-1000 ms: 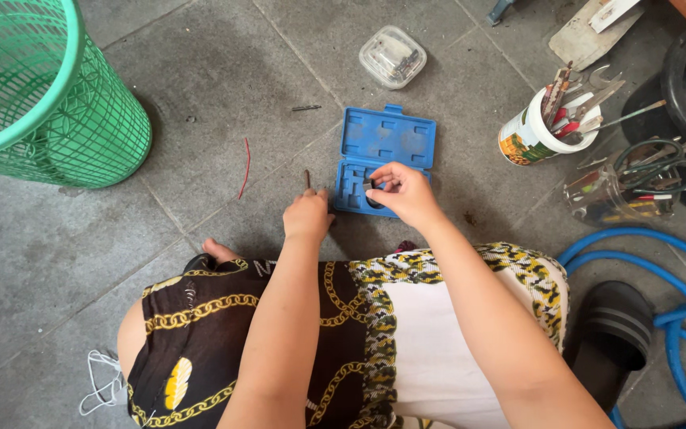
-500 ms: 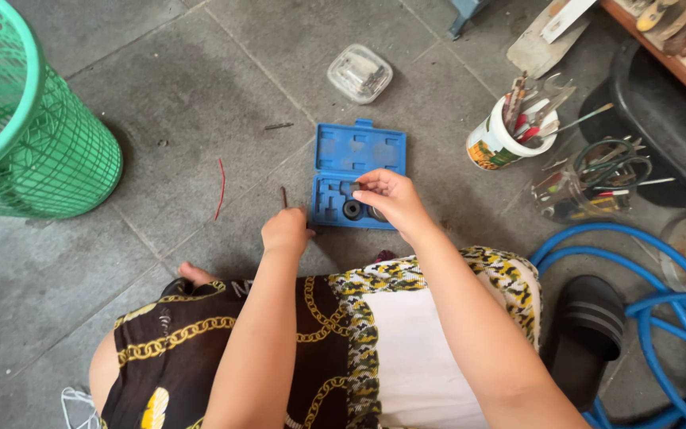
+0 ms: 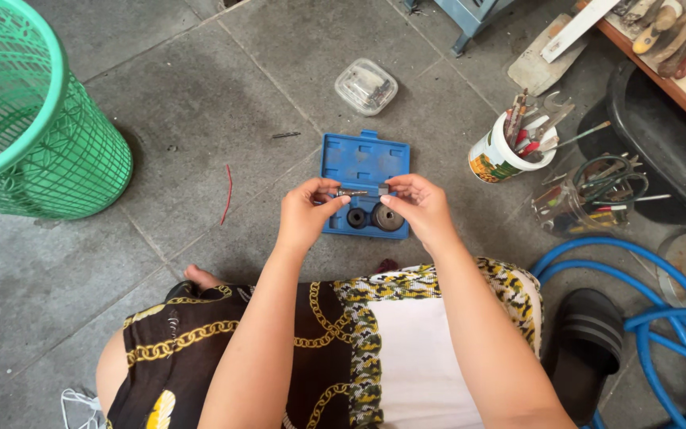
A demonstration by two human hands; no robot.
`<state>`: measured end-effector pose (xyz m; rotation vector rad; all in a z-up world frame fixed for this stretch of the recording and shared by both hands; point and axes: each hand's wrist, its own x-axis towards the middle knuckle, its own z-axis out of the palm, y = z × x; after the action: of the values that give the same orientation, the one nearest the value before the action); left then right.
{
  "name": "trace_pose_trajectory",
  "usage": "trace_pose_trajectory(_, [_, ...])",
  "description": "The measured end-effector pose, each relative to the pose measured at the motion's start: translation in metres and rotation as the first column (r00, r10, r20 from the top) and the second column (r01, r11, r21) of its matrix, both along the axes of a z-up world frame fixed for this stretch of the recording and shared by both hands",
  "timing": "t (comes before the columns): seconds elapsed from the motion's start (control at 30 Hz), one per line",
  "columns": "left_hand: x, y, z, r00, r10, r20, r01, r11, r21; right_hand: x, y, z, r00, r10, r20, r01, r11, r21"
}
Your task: The person sits on the floor and organizes small metal parts and tools into a blue plastic toolbox. They pick up various items from the floor, inspect them, and place them into designated slots within the open toolbox.
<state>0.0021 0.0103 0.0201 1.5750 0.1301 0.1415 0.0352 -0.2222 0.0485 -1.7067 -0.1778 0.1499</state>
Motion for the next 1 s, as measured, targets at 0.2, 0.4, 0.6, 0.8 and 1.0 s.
trace_pose_trajectory(0.2, [0.001,0.004,0.001,0.999,0.032,0.024,-0.033,0.999,0.012,-0.001,0.015,-0.008,0.999,0.045,-0.017,-0.045,0.999,0.022])
trace_pose_trajectory(0.4, [0.001,0.001,0.005,1.000,0.006,-0.002,-0.006,1.000,0.010,-0.002,0.017,-0.003,0.999,0.037,0.005,-0.037,0.999,0.018])
trace_pose_trajectory(0.6, [0.000,0.000,0.004,1.000,0.001,0.030,-0.001,1.000,-0.001,-0.002,0.019,0.000,0.999,0.048,-0.001,-0.048,0.998,0.028])
trace_pose_trajectory(0.8, [0.000,-0.001,0.003,0.999,-0.023,0.039,0.023,1.000,-0.005,-0.001,0.019,-0.005,0.997,0.079,-0.015,-0.078,0.996,0.033])
trace_pose_trajectory(1.0, [-0.001,-0.004,0.001,0.996,-0.059,0.065,0.061,0.998,-0.029,0.001,0.019,-0.012,0.992,0.127,-0.021,-0.125,0.990,0.067])
